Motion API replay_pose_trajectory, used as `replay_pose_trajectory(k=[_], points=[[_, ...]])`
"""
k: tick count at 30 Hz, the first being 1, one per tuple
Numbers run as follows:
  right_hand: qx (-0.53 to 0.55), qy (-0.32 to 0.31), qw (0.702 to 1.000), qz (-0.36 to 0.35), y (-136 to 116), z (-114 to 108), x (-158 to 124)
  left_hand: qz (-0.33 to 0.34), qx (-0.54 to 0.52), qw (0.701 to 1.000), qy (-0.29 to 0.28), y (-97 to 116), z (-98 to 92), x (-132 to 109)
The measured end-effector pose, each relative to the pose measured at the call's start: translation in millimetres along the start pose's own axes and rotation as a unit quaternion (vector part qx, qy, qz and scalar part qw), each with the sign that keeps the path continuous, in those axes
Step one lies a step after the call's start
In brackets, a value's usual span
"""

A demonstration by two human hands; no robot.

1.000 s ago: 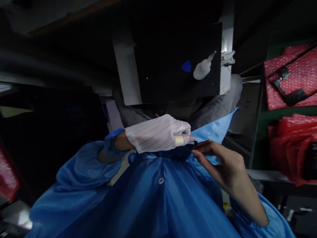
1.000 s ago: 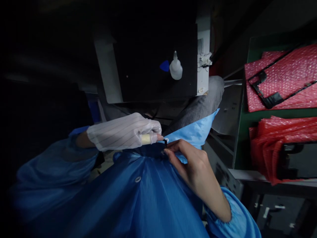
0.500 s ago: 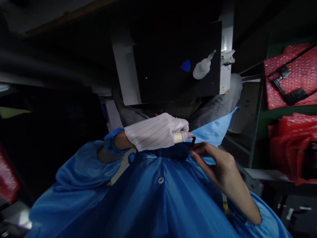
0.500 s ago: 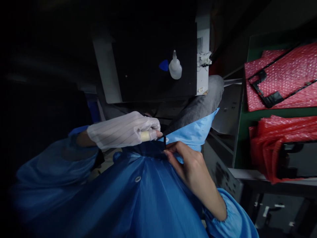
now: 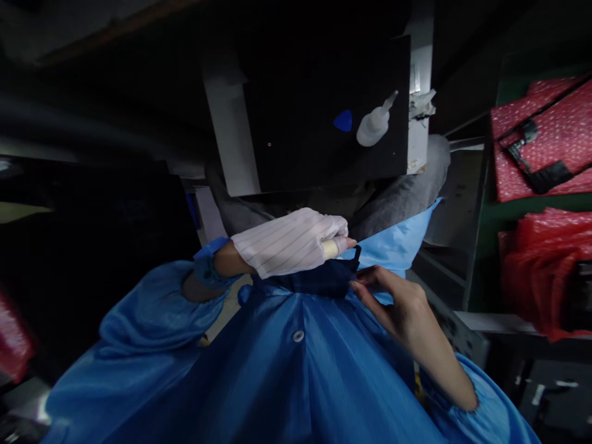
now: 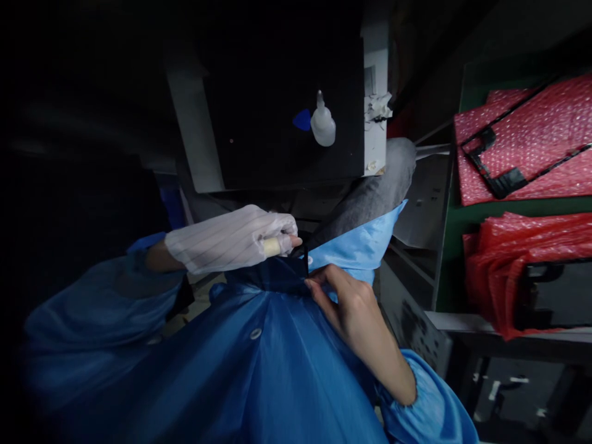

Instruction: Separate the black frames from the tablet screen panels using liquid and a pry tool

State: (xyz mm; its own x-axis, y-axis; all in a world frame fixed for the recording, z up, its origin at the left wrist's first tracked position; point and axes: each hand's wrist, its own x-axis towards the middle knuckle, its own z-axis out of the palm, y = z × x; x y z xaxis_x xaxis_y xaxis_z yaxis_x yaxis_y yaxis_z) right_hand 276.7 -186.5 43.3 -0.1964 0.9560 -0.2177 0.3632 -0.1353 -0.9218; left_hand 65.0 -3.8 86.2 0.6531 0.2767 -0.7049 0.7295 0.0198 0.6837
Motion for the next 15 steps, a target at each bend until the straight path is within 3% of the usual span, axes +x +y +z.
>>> replay_pose_trajectory(k=[6,15], points=[[0.010,-0.014,0.999,0.037,1.2,-0.7,-0.8,-0.011,0.008,1.000,0.008,3.4,0.1,1.8],[0.016,-0.021,0.999,0.033,1.4,-1.4,0.3,0.001,-0.032,0.999,0.008,-3.0,1.0,4.3]])
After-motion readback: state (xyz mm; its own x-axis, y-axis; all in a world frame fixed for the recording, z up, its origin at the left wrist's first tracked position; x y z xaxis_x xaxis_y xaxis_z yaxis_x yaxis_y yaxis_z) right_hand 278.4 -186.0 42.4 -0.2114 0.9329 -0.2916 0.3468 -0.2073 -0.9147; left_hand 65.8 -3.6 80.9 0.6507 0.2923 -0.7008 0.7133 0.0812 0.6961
